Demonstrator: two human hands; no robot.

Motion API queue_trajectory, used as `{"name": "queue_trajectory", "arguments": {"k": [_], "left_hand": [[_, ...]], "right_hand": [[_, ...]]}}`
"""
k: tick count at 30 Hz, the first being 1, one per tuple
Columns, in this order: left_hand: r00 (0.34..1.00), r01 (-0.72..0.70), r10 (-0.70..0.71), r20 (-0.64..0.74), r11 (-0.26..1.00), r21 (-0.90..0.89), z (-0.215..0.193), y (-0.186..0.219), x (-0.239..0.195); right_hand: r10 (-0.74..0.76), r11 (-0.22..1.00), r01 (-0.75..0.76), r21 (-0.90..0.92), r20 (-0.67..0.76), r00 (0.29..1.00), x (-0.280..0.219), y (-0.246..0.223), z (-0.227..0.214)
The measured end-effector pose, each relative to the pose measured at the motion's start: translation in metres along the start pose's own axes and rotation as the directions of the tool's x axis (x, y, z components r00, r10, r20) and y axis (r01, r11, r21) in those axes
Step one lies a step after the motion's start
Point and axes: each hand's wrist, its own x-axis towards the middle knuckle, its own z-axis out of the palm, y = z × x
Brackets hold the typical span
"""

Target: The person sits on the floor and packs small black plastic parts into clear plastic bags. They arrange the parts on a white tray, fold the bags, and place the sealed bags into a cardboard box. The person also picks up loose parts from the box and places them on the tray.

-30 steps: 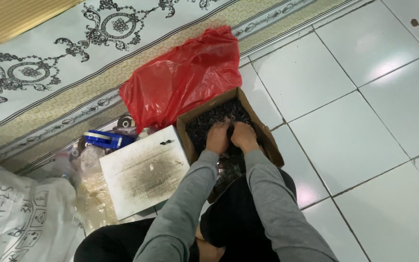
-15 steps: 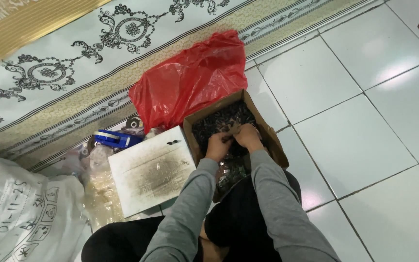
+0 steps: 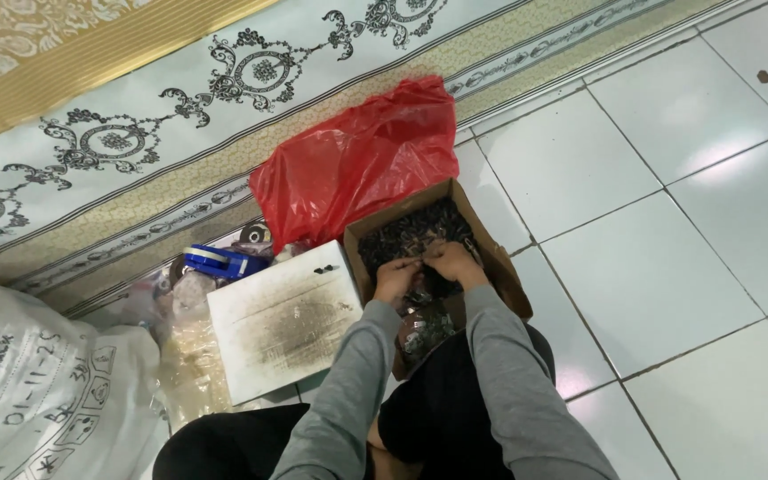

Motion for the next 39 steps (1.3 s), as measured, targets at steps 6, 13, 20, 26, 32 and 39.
{"name": "queue_trajectory", "arguments": {"k": [6, 13, 20, 26, 32, 39], "left_hand": [[0.998, -0.044, 0.037, -0.06, 0.992, -0.122, 0.008, 0.007, -0.016], [0.969, -0.178, 0.24, -0.061, 0.845, 0.504, 0.028, 0.004, -0.032], [0.963, -0.205, 0.269, 0.027, 0.663, 0.72, 0.032, -0.015, -0.039], [0.94, -0.338, 0.329, 0.089, 0.865, 0.372, -0.017, 0.052, -0.134], [0.952, -0.304, 0.307, 0.01, 0.946, -0.111, -0.093, 0.047, -0.219], [0.933, -0.355, 0.334, -0.13, 0.809, -0.468, -0.16, -0.002, -0.289]], "right_hand": [[-0.025, 0.999, 0.027, 0.031, -0.071, 0.997, -0.01, -0.012, 0.001], [-0.006, 0.968, -0.022, -0.249, -0.107, 0.994, 0.002, 0.013, 0.022], [-0.055, 0.967, -0.005, -0.256, -0.227, 0.972, -0.036, 0.0, 0.02], [-0.201, 0.979, 0.182, -0.093, -0.267, 0.943, -0.065, -0.009, 0.007], [-0.305, 0.933, 0.349, 0.089, -0.323, 0.896, -0.162, -0.05, 0.006], [-0.384, 0.747, 0.5, 0.439, -0.328, 0.863, -0.276, -0.101, 0.11]]}}
